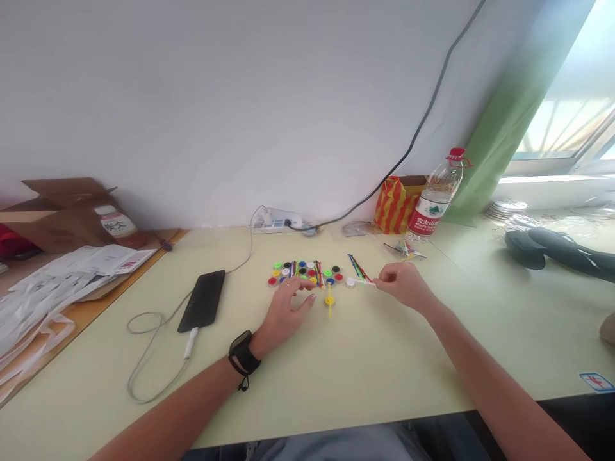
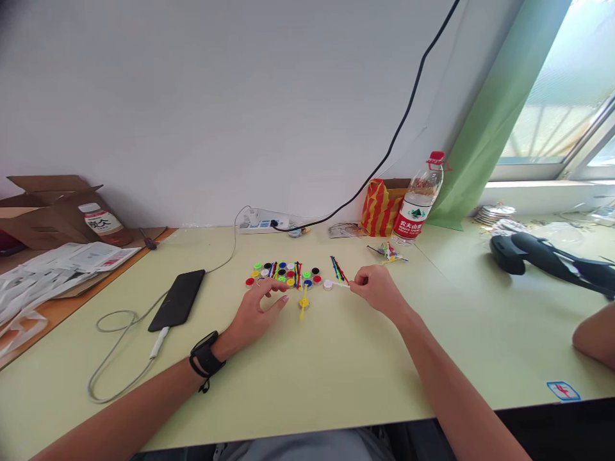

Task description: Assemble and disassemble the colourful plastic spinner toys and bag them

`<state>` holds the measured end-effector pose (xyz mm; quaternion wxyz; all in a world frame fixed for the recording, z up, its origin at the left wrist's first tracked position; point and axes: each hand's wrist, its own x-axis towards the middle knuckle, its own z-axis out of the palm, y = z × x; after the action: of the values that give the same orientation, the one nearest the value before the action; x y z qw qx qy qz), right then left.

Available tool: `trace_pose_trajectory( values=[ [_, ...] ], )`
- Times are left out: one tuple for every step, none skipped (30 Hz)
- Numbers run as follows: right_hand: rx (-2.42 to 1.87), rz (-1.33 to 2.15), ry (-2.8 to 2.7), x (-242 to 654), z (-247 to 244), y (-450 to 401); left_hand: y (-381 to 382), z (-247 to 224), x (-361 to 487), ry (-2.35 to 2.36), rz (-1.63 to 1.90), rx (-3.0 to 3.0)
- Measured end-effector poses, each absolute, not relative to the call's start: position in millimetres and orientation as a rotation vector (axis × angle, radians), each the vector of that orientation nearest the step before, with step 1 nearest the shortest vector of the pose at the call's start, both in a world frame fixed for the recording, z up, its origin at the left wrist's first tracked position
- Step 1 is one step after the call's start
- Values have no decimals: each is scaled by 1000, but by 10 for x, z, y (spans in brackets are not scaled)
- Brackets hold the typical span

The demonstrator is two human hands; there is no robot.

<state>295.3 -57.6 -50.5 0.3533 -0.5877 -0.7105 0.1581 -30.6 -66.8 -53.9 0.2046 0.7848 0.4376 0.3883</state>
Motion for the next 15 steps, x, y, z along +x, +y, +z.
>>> trace_pose_trajectory(
  values=[
    [-1534,429,-1829,2975,-500,-573,-668,-540,-306,1216,1081,2192],
    [-1546,443,-1823,2993,-496,-570,-667,-542,-306,1214,1083,2193],
    [-1553,451,-1820,3009,-493,-566,-667,-543,-307,1215,1086,2189],
    [-1557,450,-1819,3022,-490,-561,-667,-544,-307,1219,1088,2182],
    [-1558,443,-1819,3034,-488,-555,-667,-545,-307,1225,1086,2173],
    [-1557,435,-1823,3045,-486,-549,-667,-546,-307,1230,1079,2166],
    [-1555,427,-1831,3057,-485,-543,-668,-547,-308,1232,1072,2163],
    [-1555,422,-1840,3069,-484,-537,-669,-549,-309,1231,1062,2164],
    [-1554,421,-1848,3082,-483,-531,-670,-552,-310,1225,1051,2170],
    [-1552,424,-1856,3095,-483,-527,-671,-557,-311,1217,1040,2178],
    [-1547,429,-1864,3105,-483,-525,-671,-563,-312,1208,1031,2186],
    [-1541,438,-1874,3114,-482,-524,-671,-568,-313,1199,1023,2192],
    [-1534,453,-1885,3118,-481,-526,-672,-572,-313,1191,1014,2195],
    [-1527,478,-1897,3119,-477,-531,-674,-574,-313,1183,1007,2195],
    [-1521,511,-1907,3115,-471,-539,-677,-572,-313,1176,1002,2193]
  ],
)
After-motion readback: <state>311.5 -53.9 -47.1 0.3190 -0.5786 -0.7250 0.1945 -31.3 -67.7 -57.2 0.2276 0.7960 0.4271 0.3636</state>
